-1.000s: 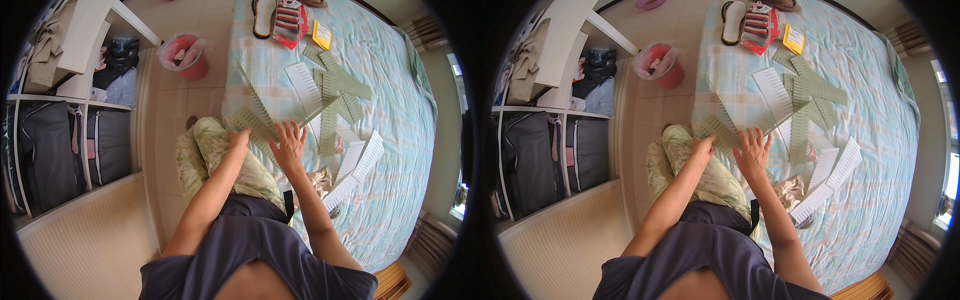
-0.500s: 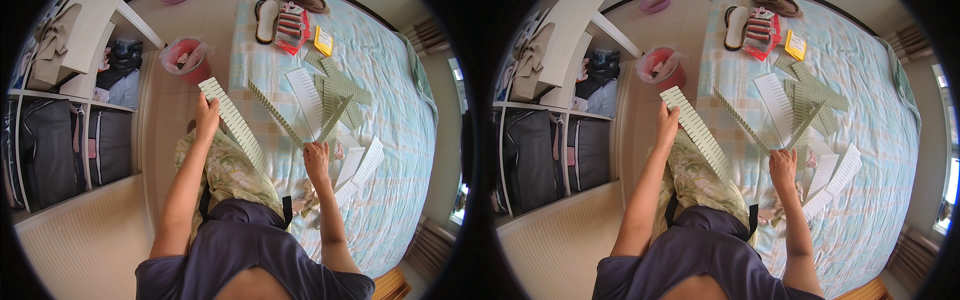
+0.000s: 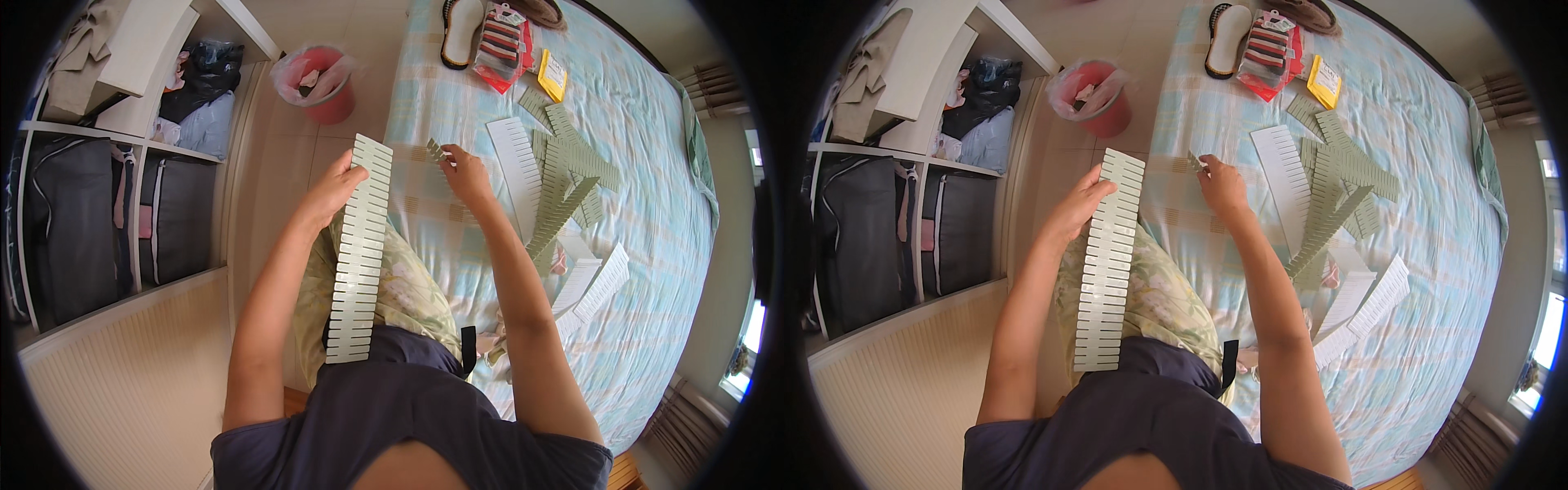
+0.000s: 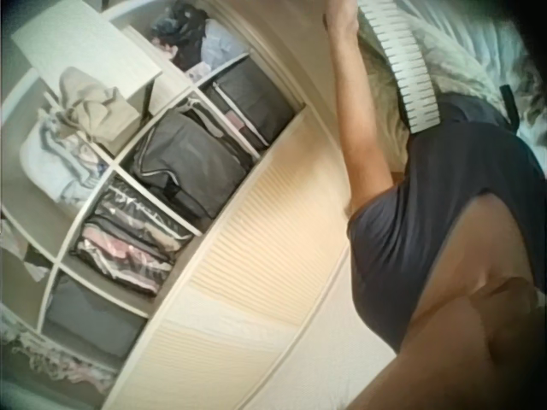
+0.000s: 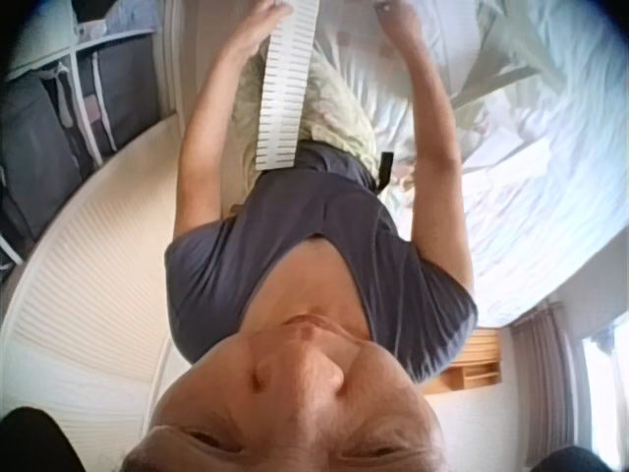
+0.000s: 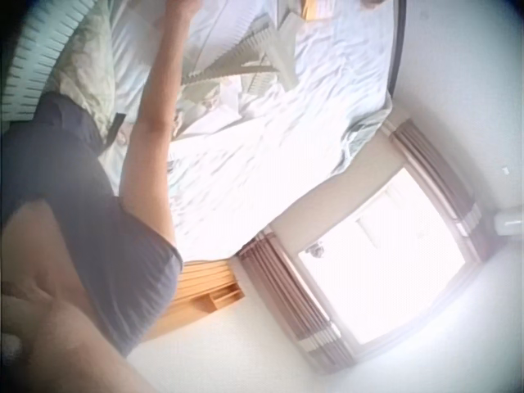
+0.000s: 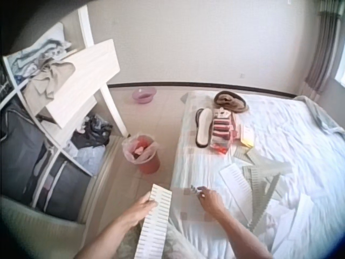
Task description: The person wipes plastic drawer divider strips with a cloth and assembles them into a grid-like frame on a bed.
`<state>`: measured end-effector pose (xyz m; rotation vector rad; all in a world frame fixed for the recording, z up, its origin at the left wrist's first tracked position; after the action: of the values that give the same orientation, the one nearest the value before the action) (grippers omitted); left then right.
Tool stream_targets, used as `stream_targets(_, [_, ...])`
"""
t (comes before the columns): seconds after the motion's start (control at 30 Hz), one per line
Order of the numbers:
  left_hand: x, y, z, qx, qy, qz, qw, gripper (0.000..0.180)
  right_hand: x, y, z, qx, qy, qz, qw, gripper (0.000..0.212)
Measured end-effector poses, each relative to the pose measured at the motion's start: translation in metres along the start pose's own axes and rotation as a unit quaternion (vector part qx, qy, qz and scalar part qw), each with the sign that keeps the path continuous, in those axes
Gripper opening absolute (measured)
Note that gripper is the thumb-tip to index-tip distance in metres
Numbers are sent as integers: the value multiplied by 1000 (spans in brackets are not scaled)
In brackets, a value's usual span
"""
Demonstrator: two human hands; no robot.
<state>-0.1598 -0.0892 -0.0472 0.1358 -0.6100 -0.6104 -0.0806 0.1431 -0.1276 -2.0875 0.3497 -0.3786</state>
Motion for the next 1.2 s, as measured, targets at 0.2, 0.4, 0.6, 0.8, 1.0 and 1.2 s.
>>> stream_targets(0.2, [-20, -5, -48, 83, -96, -37, 991, 31, 13, -22, 7, -38, -10, 32, 999, 21])
stream_targets(0.4, [-31, 8, -64, 134, -119, -60, 982, 38, 34, -48, -6, -79, -10, 20, 997, 23])
stream_targets(0.6, [-26, 24, -57, 139, -88, -40, 986, 44, 44, -58, -8, -92, -36, 34, 995, 21])
stream_targets(0.8, [-36, 26, -60, 43, -14, -58, 997, 44, 47, -62, -11, -99, -39, 22, 994, 24])
stream_targets(1.0, [-42, 26, -59, 58, -32, -43, 997, 43, 48, -64, -11, -78, -29, 4, 997, 26])
stream_targets(1.2, [-37, 27, -55, 101, -31, -24, 994, 39, 49, -63, -11, -88, -32, 5, 996, 25])
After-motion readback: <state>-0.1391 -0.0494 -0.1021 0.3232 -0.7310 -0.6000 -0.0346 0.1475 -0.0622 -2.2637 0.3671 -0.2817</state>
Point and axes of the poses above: each hand's wrist, its own x-axis away from the middle knuckle, its own y-axis out of the palm, z = x × y, the point moved 3 cm from there along -x, towards the middle knuckle, and after that the axes turned 13 degrees about x, right-handed, at the moved point
